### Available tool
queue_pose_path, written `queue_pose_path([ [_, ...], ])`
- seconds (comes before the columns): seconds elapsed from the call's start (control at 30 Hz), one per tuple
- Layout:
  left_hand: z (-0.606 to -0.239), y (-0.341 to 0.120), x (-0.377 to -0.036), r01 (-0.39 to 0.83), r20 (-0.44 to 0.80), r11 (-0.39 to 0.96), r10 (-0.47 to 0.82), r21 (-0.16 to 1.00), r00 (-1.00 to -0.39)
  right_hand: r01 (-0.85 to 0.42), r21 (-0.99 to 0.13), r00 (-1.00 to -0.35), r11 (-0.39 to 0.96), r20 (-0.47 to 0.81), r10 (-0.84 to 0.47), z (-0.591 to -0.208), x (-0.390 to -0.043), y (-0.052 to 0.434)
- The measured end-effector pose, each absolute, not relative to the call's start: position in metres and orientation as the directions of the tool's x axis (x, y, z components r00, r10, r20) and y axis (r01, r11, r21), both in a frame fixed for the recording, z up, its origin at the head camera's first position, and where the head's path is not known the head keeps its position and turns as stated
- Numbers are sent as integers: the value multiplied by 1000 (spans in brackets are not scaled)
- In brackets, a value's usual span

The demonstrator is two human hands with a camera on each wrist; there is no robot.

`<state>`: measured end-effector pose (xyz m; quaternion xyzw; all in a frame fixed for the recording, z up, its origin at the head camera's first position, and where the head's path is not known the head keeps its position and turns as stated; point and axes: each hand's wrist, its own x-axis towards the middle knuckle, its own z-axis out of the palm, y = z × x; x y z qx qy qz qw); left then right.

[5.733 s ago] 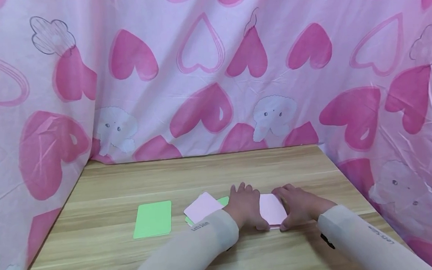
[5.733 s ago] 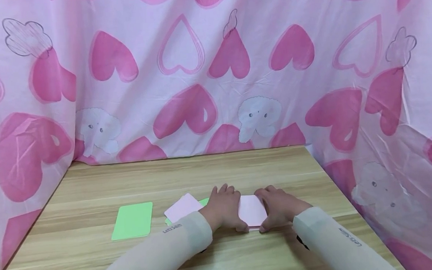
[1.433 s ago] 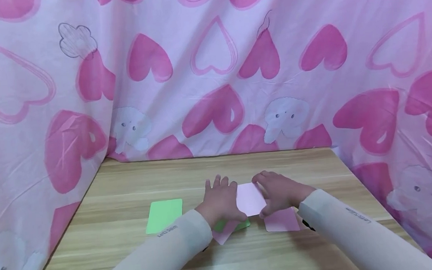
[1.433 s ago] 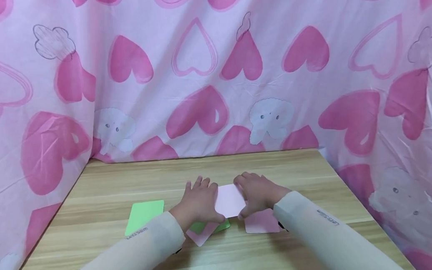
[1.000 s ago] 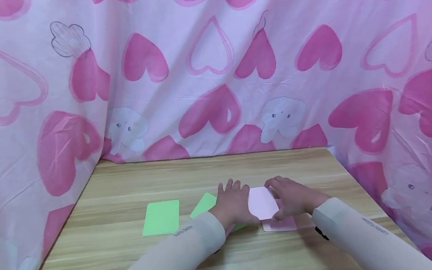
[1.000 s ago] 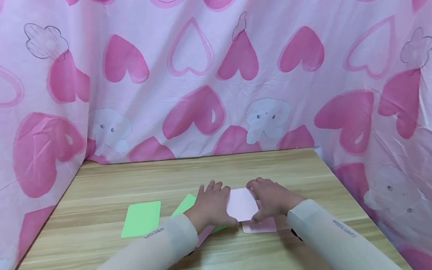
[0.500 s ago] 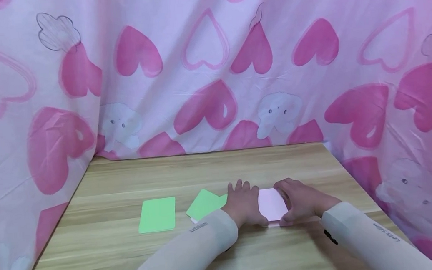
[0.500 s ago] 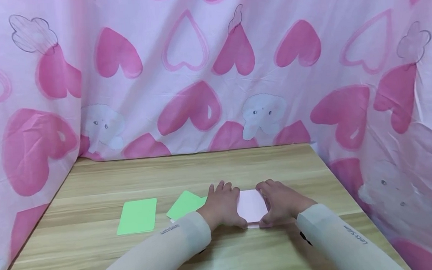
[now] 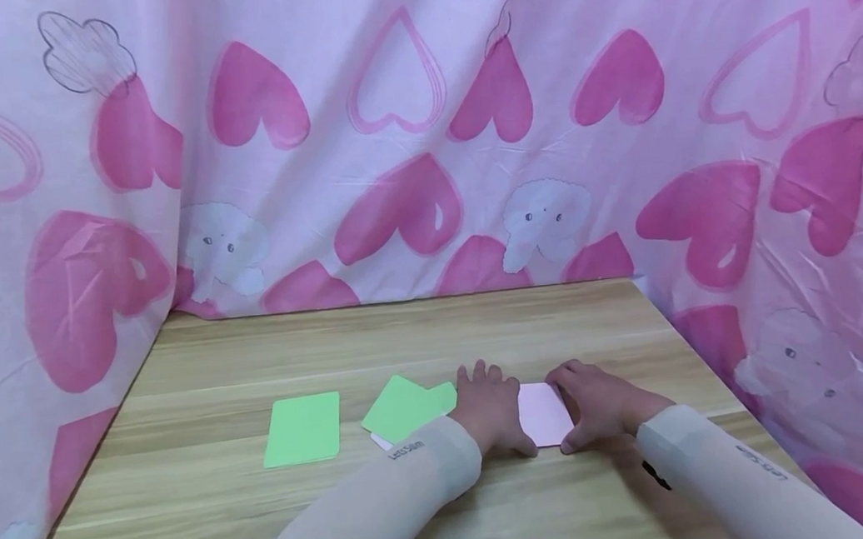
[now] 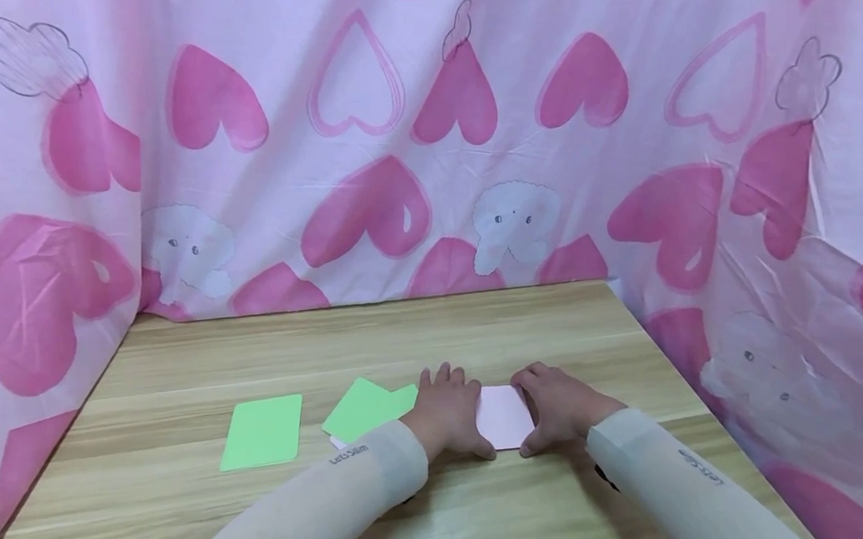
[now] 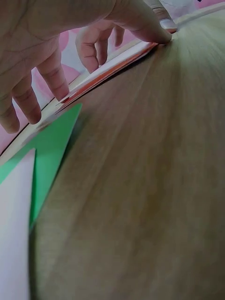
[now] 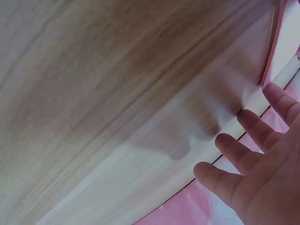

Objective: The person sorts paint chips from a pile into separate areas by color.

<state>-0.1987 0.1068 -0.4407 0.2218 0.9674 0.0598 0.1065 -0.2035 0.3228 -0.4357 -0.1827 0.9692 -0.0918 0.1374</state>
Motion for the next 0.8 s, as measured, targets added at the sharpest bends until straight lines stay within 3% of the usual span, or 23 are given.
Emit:
queue_pose_path([
  [0.57, -440, 103, -199, 420, -184, 889, 451, 185, -873, -272, -193, -905, 943, -281, -319, -433, -204, 318],
  [0.8, -444, 74, -209, 524, -127, 797, 577, 300, -807, -309, -212, -900, 927, -252, -357, -428, -200, 308],
])
